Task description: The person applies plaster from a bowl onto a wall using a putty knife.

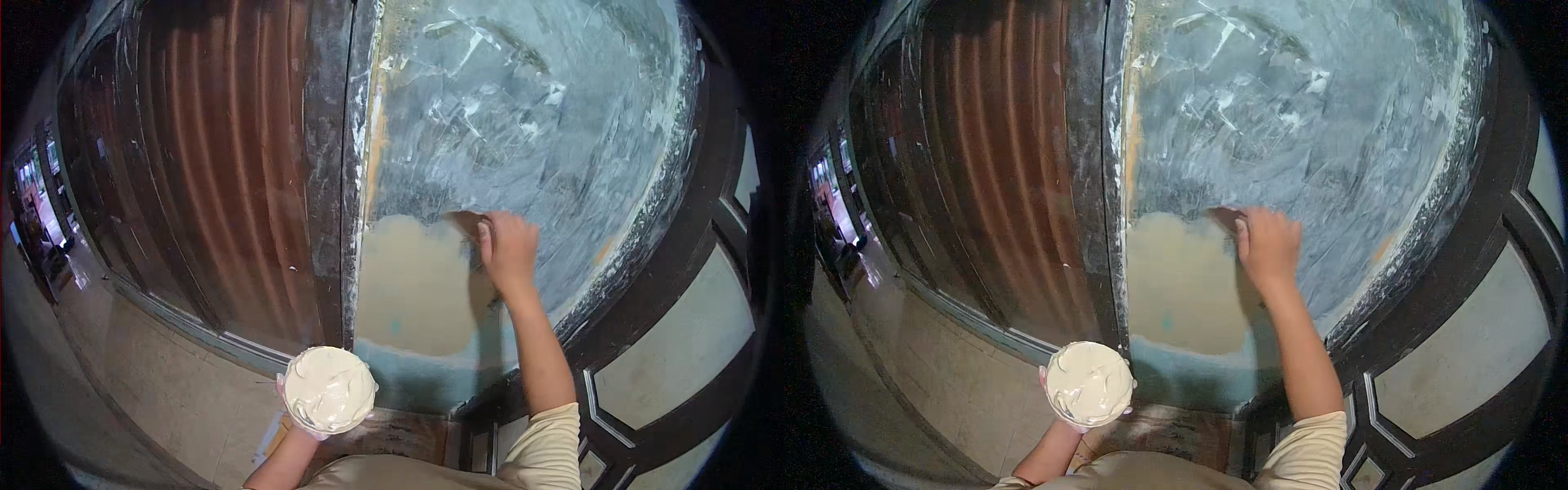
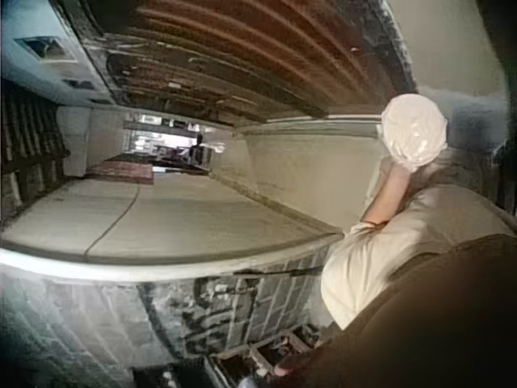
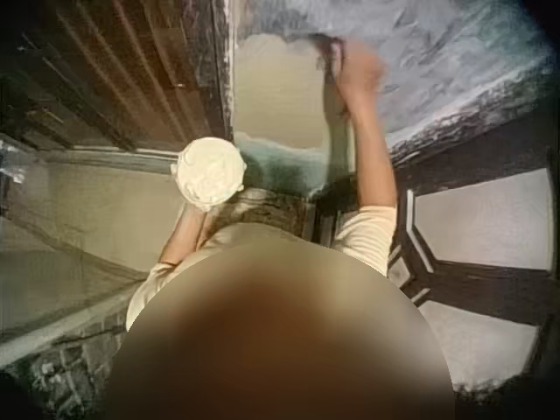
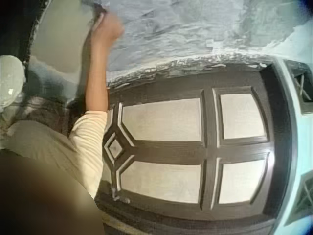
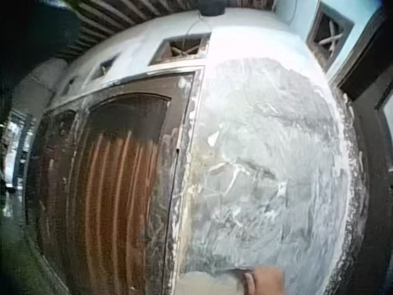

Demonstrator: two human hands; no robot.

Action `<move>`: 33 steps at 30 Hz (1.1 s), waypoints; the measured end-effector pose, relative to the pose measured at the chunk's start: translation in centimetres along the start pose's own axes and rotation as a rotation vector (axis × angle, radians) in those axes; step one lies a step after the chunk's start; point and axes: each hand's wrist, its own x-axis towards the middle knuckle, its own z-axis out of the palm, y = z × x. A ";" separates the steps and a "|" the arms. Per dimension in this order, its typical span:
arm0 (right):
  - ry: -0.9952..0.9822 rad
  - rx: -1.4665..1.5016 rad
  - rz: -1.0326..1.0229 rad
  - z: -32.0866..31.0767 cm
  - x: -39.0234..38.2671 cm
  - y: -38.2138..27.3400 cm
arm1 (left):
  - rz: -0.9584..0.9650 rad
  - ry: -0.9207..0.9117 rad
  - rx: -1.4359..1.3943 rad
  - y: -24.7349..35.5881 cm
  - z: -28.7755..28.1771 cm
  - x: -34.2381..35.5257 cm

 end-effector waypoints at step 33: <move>-0.143 0.135 -0.105 6.4 3.6 -10.5 | 0.028 -0.079 -0.074 8.4 -2.1 -0.5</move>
